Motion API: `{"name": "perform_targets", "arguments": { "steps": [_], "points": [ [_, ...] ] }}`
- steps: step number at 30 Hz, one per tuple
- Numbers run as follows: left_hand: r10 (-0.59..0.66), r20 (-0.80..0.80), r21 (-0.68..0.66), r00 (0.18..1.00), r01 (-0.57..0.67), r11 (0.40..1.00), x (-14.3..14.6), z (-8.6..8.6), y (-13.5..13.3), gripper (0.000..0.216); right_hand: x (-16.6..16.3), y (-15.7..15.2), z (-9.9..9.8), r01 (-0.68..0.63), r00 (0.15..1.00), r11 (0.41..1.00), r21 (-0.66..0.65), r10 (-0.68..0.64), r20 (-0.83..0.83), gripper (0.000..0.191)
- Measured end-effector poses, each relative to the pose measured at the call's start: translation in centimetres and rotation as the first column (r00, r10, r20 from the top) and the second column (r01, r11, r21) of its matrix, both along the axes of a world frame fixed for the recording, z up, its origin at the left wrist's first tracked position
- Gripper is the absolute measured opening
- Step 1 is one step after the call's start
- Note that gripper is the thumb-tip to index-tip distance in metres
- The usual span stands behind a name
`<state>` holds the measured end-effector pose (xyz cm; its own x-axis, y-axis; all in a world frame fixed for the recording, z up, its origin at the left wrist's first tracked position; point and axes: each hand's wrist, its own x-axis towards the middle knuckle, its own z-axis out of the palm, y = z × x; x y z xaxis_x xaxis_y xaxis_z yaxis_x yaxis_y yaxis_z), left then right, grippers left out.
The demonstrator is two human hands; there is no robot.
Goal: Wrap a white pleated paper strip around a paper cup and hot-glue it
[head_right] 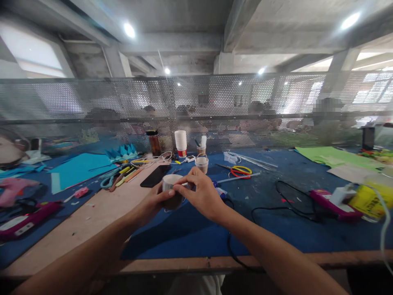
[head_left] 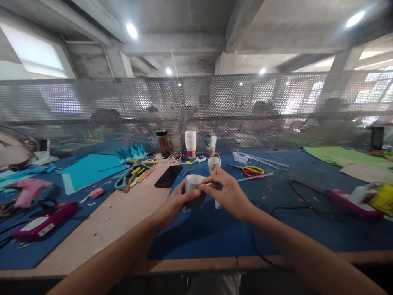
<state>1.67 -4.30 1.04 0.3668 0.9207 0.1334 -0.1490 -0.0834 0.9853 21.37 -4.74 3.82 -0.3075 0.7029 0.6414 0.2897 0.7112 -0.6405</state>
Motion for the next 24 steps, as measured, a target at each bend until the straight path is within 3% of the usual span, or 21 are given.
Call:
{"name": "perform_targets", "arguments": {
  "steps": [9, 15, 24],
  "points": [
    [0.004, 0.002, -0.004, 1.0, -0.004, 1.0, 0.09, -0.07, -0.13, 0.05, -0.1, -0.21, -0.17, 0.006, 1.0, 1.0, 0.004, -0.006, 0.013, 0.009],
    [-0.021, 0.097, -0.038, 0.995, 0.025, 0.999, -0.09, -0.25, 0.18, 0.047, 0.08, -0.14, 0.28, 0.003, 1.0, 1.0, 0.0, -0.003, 0.01, 0.026],
    [-0.052, 0.114, -0.035, 0.992, 0.057, 0.998, 0.1, 0.1, -0.15, 0.045, 0.13, -0.11, 0.14, 0.017, 1.0, 1.0, 0.019, -0.017, 0.015, 0.004]
  ]
}}
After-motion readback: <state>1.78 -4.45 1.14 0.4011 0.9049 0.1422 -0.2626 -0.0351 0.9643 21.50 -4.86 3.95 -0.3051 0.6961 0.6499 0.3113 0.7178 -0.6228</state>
